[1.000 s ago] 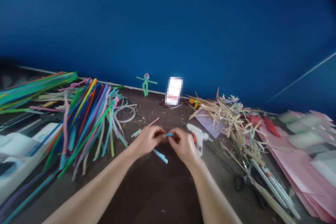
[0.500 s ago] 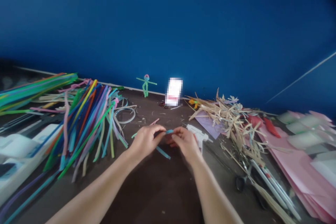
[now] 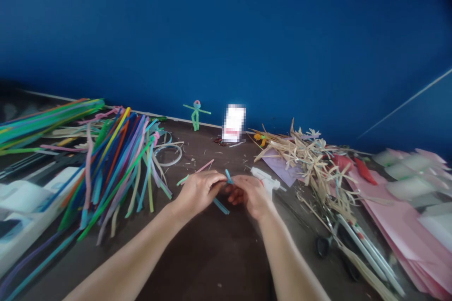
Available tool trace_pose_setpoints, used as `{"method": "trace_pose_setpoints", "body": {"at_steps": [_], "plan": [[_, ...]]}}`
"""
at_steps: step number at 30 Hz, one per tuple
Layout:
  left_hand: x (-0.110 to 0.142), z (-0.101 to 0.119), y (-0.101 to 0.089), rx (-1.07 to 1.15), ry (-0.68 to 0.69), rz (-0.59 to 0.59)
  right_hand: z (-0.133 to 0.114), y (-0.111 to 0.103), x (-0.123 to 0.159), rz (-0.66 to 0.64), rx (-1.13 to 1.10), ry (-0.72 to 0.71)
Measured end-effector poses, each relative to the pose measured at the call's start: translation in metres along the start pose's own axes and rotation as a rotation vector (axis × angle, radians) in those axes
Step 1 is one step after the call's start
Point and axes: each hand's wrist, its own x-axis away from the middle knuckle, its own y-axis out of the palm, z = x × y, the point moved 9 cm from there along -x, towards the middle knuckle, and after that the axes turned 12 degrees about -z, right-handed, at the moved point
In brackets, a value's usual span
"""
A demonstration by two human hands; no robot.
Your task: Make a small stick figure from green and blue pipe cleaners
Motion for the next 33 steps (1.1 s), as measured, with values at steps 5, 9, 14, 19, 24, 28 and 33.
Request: {"method": "trace_pose_setpoints", "body": {"at_steps": [5, 9, 14, 19, 24, 28, 33], "plan": [[-0.001, -0.006, 0.002, 0.048, -0.073, -0.030, -0.009, -0.002, 0.002, 0.069, 0.043, -0.081], [-0.002, -0.010, 0.003, 0.067, -0.122, -0.066, -0.015, -0.001, 0.002, 0.089, 0.135, -0.132], [-0.002, -0.015, 0.007, 0.069, -0.158, -0.105, -0.020, -0.003, 0.002, 0.125, 0.330, -0.193], [-0.003, -0.022, 0.011, 0.174, -0.227, -0.145, -0.027, 0.003, 0.003, 0.118, 0.490, -0.278], [-0.003, -0.029, 0.023, 0.382, -0.310, -0.264, -0.032, 0.013, 0.006, 0.061, 0.534, -0.337], [-0.003, -0.028, 0.023, 0.360, -0.298, -0.257, -0.029, 0.013, 0.005, 0.034, 0.457, -0.296], [-0.002, -0.009, 0.009, 0.011, -0.094, -0.091, -0.012, 0.000, 0.000, 0.074, 0.142, -0.129]]}}
